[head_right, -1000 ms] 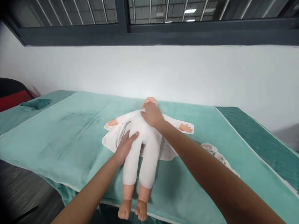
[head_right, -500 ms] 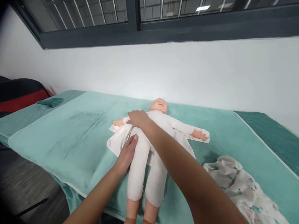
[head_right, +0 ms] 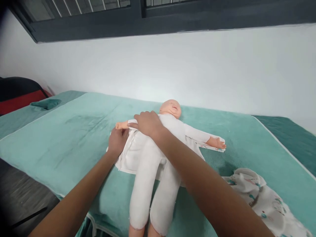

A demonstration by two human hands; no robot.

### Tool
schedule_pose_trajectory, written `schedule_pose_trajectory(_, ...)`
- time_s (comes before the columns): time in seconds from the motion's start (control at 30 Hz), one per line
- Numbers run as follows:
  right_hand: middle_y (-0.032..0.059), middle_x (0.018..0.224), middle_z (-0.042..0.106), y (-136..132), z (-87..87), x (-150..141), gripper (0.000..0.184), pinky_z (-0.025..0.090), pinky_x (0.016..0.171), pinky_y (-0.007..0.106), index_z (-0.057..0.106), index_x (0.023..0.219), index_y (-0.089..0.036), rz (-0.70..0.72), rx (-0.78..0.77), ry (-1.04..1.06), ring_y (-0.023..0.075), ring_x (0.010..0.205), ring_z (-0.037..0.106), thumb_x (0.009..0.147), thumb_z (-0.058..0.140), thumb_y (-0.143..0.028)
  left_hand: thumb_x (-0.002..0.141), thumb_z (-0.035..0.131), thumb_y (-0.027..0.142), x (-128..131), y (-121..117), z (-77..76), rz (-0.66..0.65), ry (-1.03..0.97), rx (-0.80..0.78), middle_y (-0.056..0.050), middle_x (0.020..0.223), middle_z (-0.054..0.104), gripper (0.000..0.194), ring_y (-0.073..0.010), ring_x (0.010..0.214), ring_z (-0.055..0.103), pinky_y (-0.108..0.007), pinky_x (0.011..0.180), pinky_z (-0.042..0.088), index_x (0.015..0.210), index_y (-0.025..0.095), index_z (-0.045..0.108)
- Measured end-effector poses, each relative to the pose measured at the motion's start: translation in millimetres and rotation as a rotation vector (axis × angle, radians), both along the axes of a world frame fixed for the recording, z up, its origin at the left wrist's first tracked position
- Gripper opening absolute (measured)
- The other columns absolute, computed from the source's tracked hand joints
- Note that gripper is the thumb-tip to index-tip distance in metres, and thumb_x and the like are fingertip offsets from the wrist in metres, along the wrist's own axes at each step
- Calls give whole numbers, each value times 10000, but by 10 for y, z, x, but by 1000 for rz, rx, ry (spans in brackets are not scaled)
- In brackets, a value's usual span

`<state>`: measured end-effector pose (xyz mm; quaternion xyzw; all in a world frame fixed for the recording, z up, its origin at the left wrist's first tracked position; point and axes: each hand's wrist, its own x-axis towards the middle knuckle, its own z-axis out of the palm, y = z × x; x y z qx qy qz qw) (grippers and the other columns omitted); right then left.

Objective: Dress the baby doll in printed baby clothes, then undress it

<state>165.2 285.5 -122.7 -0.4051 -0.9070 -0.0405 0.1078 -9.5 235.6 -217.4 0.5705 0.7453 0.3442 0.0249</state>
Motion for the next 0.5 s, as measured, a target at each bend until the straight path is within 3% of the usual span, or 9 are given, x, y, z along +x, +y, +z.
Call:
schedule_pose_trajectory(0.13,75,923,690,-6,-27,-22,526,352,729,346,661,982,-203,-20,-22,-1,231,839,622,983,331,-613,980,379,354,-24,-72,-8,83,-131,41,-55,782,648,205,-225,684,596,-297,575,354,985,207,522)
schedule_pose_trajectory(0.37,77,957,702,-4,-28,19,418,364,771,371,693,923,-213,-47,-39,-67,243,864,625,925,486,-577,985,415,357,-38,-122,12,181,-237,336,-24,814,619,142,-188,701,582,-297,614,401,973,225,468)
schedule_pose_trajectory(0.43,93,946,705,-1,-49,-26,381,370,786,383,695,903,-200,-72,-40,-103,258,883,627,915,511,-533,979,426,322,21,-159,10,85,-99,369,-21,752,604,139,-190,656,557,-310,597,381,898,224,481)
schedule_pose_trajectory(0.5,111,942,705,10,-82,-86,281,376,804,392,686,887,-184,-86,-27,-131,265,908,627,919,517,-406,959,458,272,98,-194,9,-157,152,386,-21,680,581,183,-192,608,517,-331,601,366,783,226,479)
